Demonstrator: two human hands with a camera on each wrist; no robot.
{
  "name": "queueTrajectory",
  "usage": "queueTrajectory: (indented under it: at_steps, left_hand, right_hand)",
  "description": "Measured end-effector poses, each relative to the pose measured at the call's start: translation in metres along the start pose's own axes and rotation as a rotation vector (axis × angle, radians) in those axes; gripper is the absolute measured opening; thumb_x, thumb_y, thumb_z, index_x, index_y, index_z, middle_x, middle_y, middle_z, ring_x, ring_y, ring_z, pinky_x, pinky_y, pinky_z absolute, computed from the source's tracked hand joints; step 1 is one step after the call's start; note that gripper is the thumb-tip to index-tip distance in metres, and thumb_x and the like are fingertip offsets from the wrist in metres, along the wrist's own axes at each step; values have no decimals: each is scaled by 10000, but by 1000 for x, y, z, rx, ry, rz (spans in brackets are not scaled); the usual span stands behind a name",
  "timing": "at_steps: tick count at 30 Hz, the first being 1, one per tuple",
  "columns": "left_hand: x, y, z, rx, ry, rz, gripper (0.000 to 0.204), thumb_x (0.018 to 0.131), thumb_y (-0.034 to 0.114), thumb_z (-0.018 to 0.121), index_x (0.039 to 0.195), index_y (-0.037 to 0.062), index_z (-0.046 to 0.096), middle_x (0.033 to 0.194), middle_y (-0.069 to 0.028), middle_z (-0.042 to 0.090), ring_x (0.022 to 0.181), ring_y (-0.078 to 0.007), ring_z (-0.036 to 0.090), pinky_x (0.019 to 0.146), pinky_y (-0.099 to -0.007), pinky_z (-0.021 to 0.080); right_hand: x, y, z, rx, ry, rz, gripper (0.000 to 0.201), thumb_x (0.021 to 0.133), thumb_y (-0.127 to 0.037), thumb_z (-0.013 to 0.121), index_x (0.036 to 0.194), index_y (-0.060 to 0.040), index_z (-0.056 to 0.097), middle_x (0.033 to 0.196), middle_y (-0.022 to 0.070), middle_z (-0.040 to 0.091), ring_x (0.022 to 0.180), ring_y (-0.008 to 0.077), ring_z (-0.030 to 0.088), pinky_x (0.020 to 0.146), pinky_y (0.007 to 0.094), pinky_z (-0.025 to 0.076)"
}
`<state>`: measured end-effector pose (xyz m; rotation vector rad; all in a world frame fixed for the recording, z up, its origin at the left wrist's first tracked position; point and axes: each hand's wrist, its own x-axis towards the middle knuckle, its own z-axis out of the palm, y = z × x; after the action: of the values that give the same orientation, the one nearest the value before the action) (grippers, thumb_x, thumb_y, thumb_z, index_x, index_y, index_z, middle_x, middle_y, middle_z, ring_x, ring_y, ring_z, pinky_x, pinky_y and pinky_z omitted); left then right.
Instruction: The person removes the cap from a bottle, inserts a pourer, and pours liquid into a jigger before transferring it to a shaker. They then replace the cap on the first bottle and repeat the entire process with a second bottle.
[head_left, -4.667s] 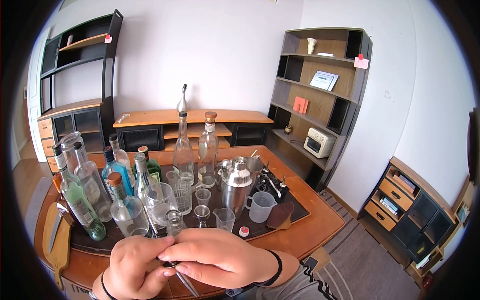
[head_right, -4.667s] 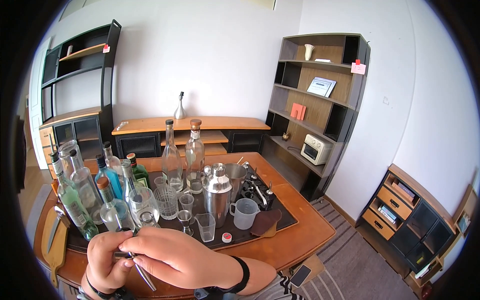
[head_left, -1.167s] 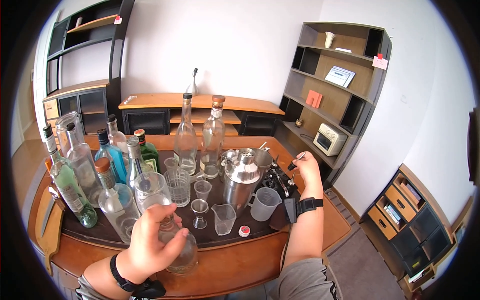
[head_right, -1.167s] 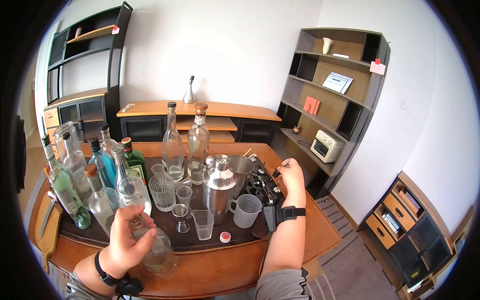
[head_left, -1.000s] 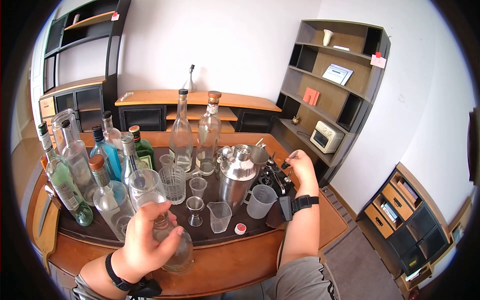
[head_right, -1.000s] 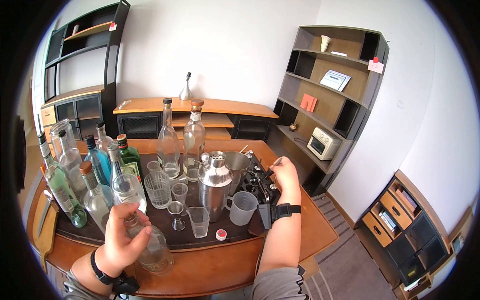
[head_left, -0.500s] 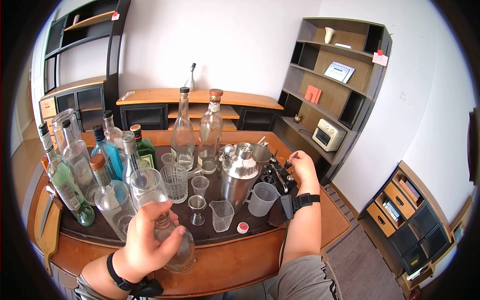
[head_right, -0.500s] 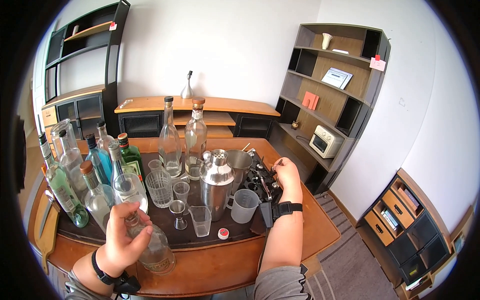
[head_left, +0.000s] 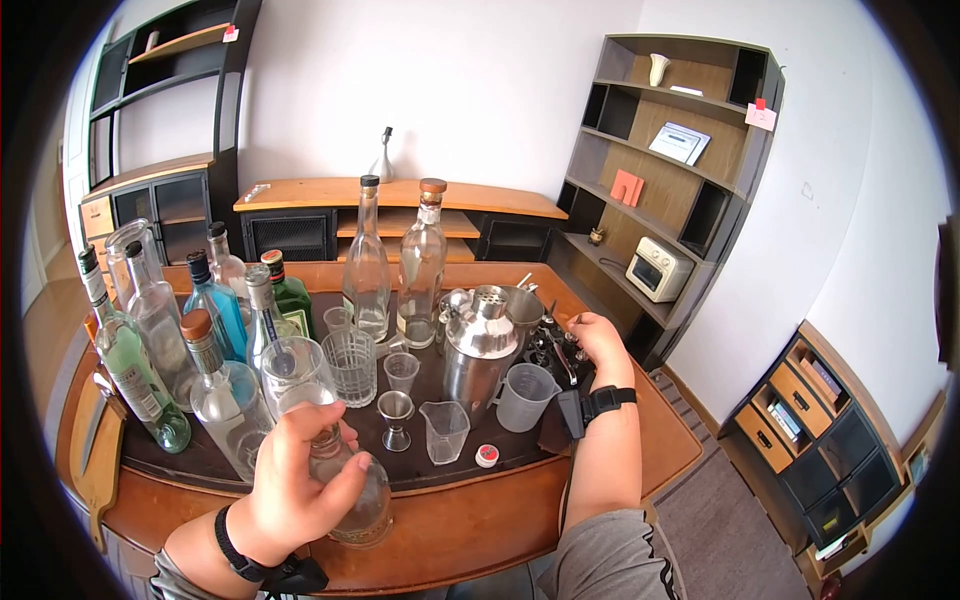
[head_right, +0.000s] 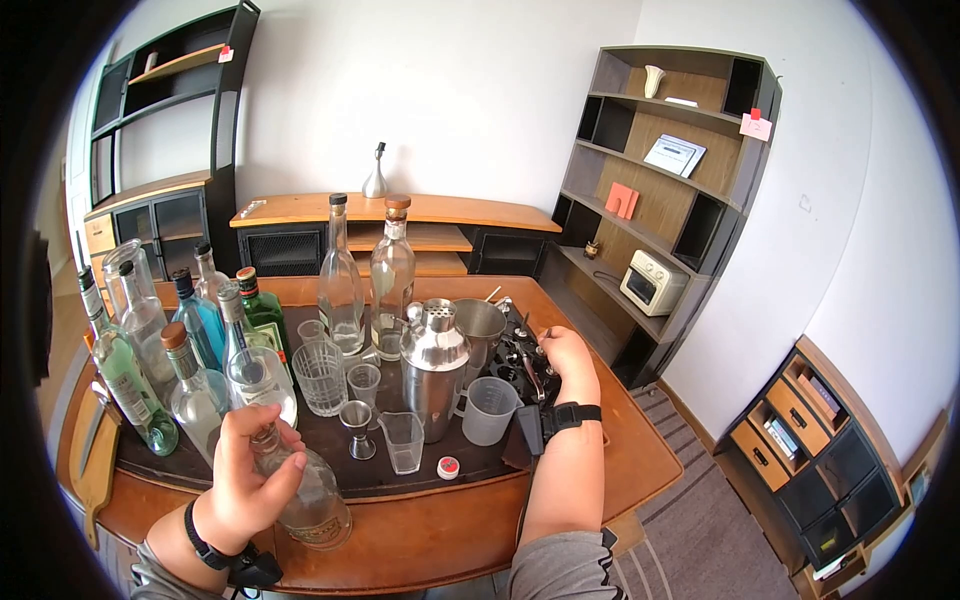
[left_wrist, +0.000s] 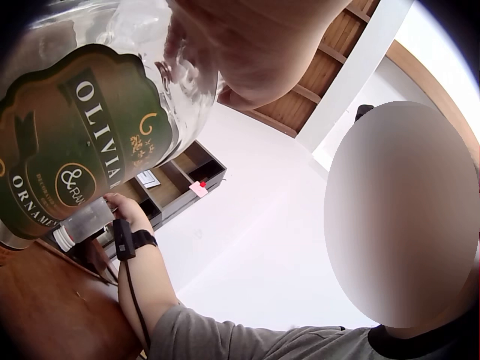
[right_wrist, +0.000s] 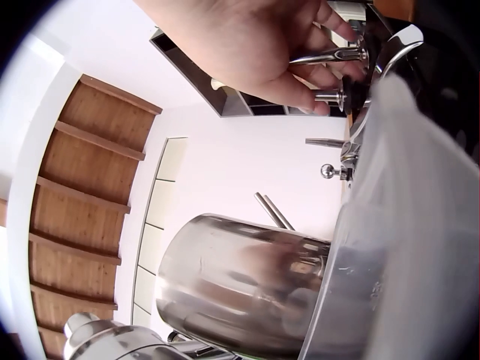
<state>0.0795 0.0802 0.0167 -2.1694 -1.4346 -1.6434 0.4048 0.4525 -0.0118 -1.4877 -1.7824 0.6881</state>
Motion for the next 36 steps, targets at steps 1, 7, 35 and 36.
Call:
queueTrajectory:
  at_steps: [1, 7, 35, 36]
  left_hand:
    - [0, 0, 0, -1, 0, -1, 558, 767, -75, 688, 1253, 6, 427, 912, -115, 613, 772, -182, 639, 704, -313, 500]
    - [0, 0, 0, -3, -3, -3, 553, 770, -74, 687, 1252, 4, 428, 917, -115, 613, 777, -180, 639, 710, -312, 500]
    - [9, 6, -10, -323, -146, -355, 718, 825, -19, 731, 1430, 38, 349, 931, -60, 662, 892, -134, 647, 836, -305, 520]
    - [10, 6, -9, -374, -126, -380, 532, 843, 25, 738, 1298, 38, 462, 922, -42, 681, 880, -116, 650, 824, -296, 517]
  right_hand:
    - [-1, -2, 0, -5, -8, 14, 172, 883, -186, 639, 945, -41, 710, 755, 44, 656, 674, 157, 601, 594, 316, 468]
    - [-5, -10, 0, -60, -14, 50, 167, 864, -175, 651, 950, -50, 722, 782, 55, 680, 679, 152, 620, 595, 312, 481]
    - [-280, -170, -66, 169, -18, -926, 257, 841, -106, 694, 1056, 34, 688, 1045, 146, 698, 975, 277, 662, 868, 358, 499]
    - [-290, -168, -61, 142, -89, -888, 262, 833, -104, 703, 1061, 25, 691, 1031, 148, 699, 963, 288, 663, 854, 361, 502]
